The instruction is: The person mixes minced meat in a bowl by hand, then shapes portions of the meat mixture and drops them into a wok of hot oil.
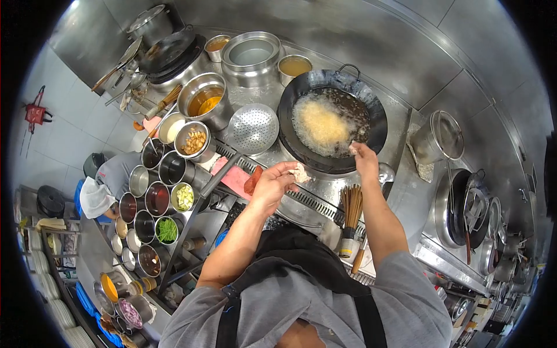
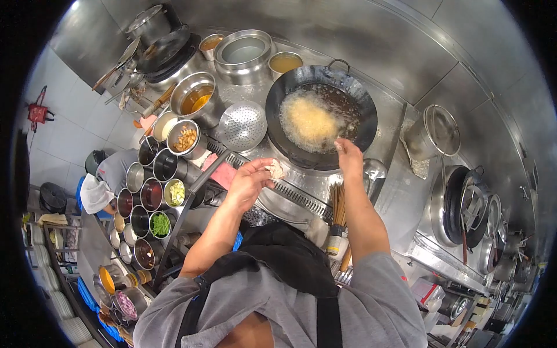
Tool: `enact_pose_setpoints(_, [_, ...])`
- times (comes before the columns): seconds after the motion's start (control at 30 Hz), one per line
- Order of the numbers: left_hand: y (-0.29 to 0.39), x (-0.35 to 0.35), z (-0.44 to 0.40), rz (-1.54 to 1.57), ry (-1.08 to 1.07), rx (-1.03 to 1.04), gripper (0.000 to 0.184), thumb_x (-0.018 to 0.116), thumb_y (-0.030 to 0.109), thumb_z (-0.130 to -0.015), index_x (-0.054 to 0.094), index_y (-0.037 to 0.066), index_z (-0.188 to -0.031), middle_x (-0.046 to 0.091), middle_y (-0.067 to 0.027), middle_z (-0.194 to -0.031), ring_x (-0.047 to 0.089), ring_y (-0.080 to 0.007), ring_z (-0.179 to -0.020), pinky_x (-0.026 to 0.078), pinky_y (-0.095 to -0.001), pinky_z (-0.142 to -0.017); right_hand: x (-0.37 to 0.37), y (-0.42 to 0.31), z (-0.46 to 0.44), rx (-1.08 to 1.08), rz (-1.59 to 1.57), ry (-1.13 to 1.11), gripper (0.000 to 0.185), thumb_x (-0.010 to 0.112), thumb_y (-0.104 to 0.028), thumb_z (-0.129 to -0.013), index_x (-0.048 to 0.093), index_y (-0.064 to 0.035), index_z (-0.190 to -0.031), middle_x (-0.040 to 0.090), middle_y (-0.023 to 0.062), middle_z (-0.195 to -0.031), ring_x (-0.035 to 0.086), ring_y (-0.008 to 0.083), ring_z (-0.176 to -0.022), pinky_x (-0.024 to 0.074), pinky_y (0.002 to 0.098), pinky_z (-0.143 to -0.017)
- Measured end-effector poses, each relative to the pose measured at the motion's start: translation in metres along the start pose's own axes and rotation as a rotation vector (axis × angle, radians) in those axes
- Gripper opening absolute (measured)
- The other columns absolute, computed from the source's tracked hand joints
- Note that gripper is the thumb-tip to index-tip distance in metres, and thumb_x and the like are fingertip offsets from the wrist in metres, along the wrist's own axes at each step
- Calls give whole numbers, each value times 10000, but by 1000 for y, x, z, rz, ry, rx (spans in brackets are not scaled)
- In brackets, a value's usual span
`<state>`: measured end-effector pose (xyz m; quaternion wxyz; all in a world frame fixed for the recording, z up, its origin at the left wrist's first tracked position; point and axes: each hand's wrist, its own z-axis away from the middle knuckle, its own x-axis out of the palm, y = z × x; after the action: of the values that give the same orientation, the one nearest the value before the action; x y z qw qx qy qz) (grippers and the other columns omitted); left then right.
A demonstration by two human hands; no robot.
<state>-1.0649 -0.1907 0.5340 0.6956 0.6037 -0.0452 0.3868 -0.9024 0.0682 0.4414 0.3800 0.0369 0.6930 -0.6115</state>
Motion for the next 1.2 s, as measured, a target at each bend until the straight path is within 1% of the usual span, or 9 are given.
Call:
enact_pose_setpoints(0.2, [2, -8, 9, -20, 45, 4, 281, 514, -14, -861, 559, -37, -1137, 659, -113, -987, 638, -183, -861, 498, -270, -677, -19, -23, 27, -146, -274, 164, 451, 398, 150, -786, 581, 12, -1175, 588, 104, -1220, 516, 198, -1189, 347, 304, -1052])
enact_pose_setpoints(0.33, [3, -12, 21, 13, 67, 14, 251, 533, 18, -876, 581, -30, -1117, 662, -102, -970, 640, -178, -857, 496, -263, -666, -23, -89, 78, -200, -366, 199, 359, 459, 105, -841, 567, 43, -1178, 628, 110, -1126, 595, 186, -1050, 438, 279, -937])
enact_pose_setpoints(0.5, [9, -24, 52, -56, 12, 57, 229, 535, 96, -917, 618, -20, -1096, 652, -50, -921, 580, -104, -738, 454, -231, -611, 11, -170, 159, -489, -284, -234, 192, 621, -3, -841, 658, 22, -1028, 654, 86, -889, 637, 133, -785, 492, 237, -673])
enact_pose_setpoints(0.7, [10, -55, 106, -361, 77, 180, 222, 526, 121, -927, 640, 22, -1090, 661, -31, -919, 592, -99, -769, 472, -236, -628, 68, -198, 191, -458, -260, -432, 148, 648, -17, -825, 653, 28, -966, 655, 50, -806, 605, 85, -699, 472, 211, -615])
enact_pose_setpoints(0.87, [-11, -102, 158, -657, 342, 379, 205, 561, 116, -883, 669, 68, -1051, 698, -84, -936, 669, -178, -864, 524, -304, -727, 125, -196, 206, -497, -240, -689, 158, 664, -37, -824, 630, 33, -962, 656, 55, -805, 601, 84, -666, 467, 210, -582])
enact_pose_setpoints(0.93, [-29, -123, 182, -824, 631, 486, 219, 575, 100, -847, 667, 52, -1040, 698, -129, -904, 681, -211, -855, 524, -327, -749, 144, -210, 217, -313, -421, -859, 153, 633, -24, -844, 624, 30, -988, 668, 91, -866, 637, 126, -724, 497, 238, -592])
enact_pose_setpoints(1.07, [-39, -136, 274, -497, 997, 463, 229, 540, 67, -822, 666, 10, -1004, 696, -128, -894, 676, -205, -792, 525, -317, -721, 201, -200, 203, -284, -486, -1122, 108, 625, -53, -875, 614, 8, -964, 655, 95, -827, 605, 114, -628, 460, 208, -501])
enact_pose_setpoints(1.13, [-55, -129, 328, 54, 1125, 433, 238, 521, 37, -819, 664, -4, -1004, 687, -104, -908, 655, -174, -728, 523, -285, -673, 227, -185, 192, -164, -495, -1266, 89, 613, -55, -886, 610, 8, -949, 646, 87, -798, 608, 121, -606, 462, 193, -481])
enact_pose_setpoints(1.2, [-89, -137, 381, 33, 1304, 587, 245, 499, 5, -834, 658, -4, -1020, 674, -79, -907, 620, -139, -670, 518, -259, -629, 235, -187, 201, -143, -428, -1351, 102, 598, -57, -895, 608, 11, -971, 652, 103, -810, 629, 134, -617, 479, 184, -475])
